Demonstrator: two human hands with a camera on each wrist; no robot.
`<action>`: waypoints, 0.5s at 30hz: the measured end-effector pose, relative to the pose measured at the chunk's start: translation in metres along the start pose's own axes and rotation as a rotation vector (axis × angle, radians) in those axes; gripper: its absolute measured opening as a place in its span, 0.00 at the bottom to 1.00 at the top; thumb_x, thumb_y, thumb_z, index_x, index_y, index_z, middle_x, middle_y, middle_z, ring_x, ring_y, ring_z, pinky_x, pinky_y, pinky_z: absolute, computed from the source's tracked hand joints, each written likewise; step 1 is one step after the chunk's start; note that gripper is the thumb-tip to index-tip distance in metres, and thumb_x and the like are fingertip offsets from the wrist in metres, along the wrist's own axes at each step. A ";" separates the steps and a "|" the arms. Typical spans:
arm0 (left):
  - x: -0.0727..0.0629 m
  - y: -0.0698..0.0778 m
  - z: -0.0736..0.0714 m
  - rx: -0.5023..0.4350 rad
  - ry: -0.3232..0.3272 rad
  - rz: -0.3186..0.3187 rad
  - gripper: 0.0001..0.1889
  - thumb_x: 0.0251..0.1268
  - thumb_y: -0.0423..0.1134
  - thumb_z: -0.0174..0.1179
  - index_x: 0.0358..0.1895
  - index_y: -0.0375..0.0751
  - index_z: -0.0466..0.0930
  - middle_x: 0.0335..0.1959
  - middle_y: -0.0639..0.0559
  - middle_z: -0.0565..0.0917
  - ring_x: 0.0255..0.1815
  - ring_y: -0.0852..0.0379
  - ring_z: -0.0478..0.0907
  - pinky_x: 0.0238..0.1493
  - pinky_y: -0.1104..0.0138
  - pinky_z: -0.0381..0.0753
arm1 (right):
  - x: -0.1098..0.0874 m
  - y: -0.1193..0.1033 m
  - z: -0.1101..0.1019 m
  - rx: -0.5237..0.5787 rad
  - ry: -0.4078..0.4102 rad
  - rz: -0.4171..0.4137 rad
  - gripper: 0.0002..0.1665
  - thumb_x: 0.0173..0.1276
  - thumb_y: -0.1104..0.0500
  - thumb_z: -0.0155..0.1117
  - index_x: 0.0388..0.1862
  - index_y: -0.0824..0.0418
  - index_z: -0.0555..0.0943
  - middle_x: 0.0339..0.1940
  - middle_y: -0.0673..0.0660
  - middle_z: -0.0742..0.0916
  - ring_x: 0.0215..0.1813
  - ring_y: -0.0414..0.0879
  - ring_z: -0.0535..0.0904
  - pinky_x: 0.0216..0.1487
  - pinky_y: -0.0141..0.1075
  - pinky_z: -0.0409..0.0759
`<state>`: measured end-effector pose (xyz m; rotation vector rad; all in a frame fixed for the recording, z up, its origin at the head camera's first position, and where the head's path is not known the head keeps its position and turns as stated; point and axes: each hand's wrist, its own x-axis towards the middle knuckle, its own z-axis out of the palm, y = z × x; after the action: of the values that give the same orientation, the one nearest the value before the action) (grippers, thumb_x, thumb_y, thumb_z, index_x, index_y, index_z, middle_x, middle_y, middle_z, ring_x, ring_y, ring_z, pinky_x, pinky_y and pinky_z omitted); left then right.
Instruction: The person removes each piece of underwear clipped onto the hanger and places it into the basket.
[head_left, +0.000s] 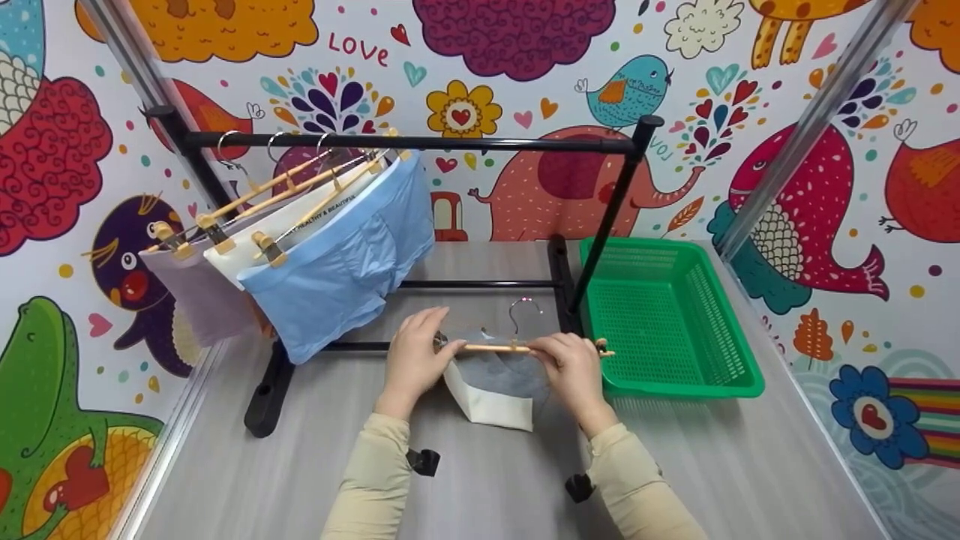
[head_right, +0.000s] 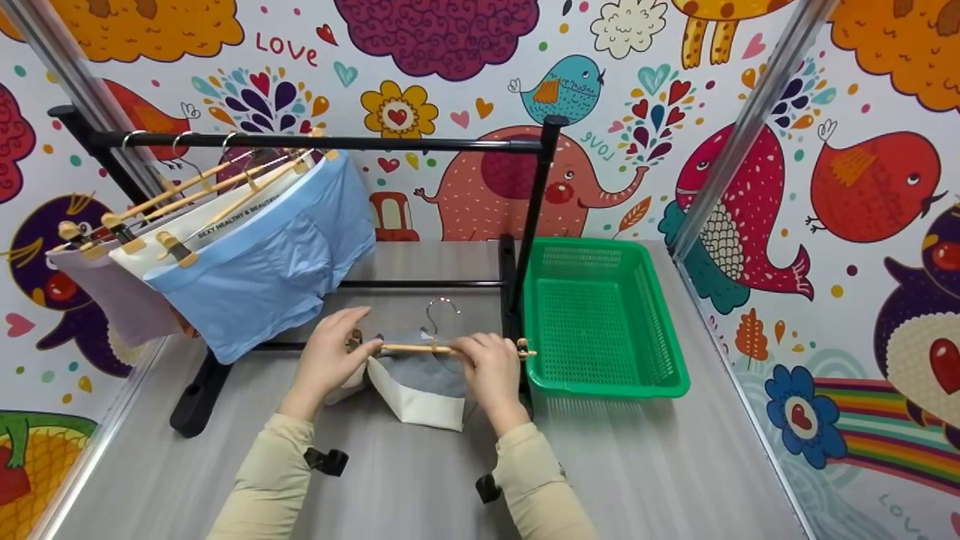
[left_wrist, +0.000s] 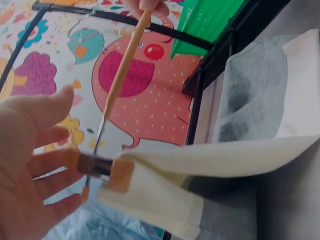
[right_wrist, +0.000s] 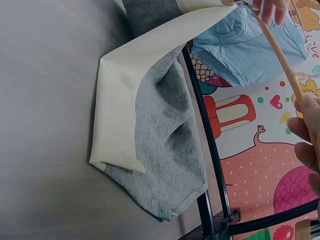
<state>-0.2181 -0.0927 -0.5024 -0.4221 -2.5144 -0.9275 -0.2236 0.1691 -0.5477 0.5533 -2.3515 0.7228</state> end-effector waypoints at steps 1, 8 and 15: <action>-0.001 -0.002 -0.001 -0.015 -0.018 -0.023 0.30 0.58 0.43 0.72 0.62 0.34 0.77 0.58 0.39 0.80 0.61 0.39 0.74 0.63 0.49 0.70 | 0.000 0.000 0.000 0.001 0.000 0.001 0.09 0.56 0.60 0.76 0.36 0.51 0.89 0.32 0.45 0.87 0.34 0.44 0.79 0.34 0.41 0.69; -0.003 -0.008 -0.003 -0.097 -0.092 -0.104 0.31 0.63 0.42 0.68 0.67 0.34 0.72 0.60 0.37 0.78 0.62 0.37 0.73 0.65 0.49 0.67 | 0.001 0.002 0.000 0.005 0.007 -0.001 0.08 0.57 0.59 0.75 0.36 0.50 0.89 0.32 0.45 0.87 0.33 0.44 0.79 0.34 0.40 0.69; -0.004 -0.012 -0.001 -0.148 -0.069 -0.092 0.25 0.63 0.37 0.67 0.62 0.31 0.75 0.49 0.40 0.82 0.53 0.39 0.78 0.59 0.49 0.72 | 0.000 0.004 0.000 0.008 0.043 -0.036 0.10 0.53 0.61 0.78 0.35 0.51 0.89 0.31 0.46 0.87 0.32 0.44 0.79 0.33 0.41 0.70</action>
<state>-0.2197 -0.1027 -0.5102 -0.3921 -2.5549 -1.1584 -0.2261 0.1718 -0.5488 0.5760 -2.2939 0.7210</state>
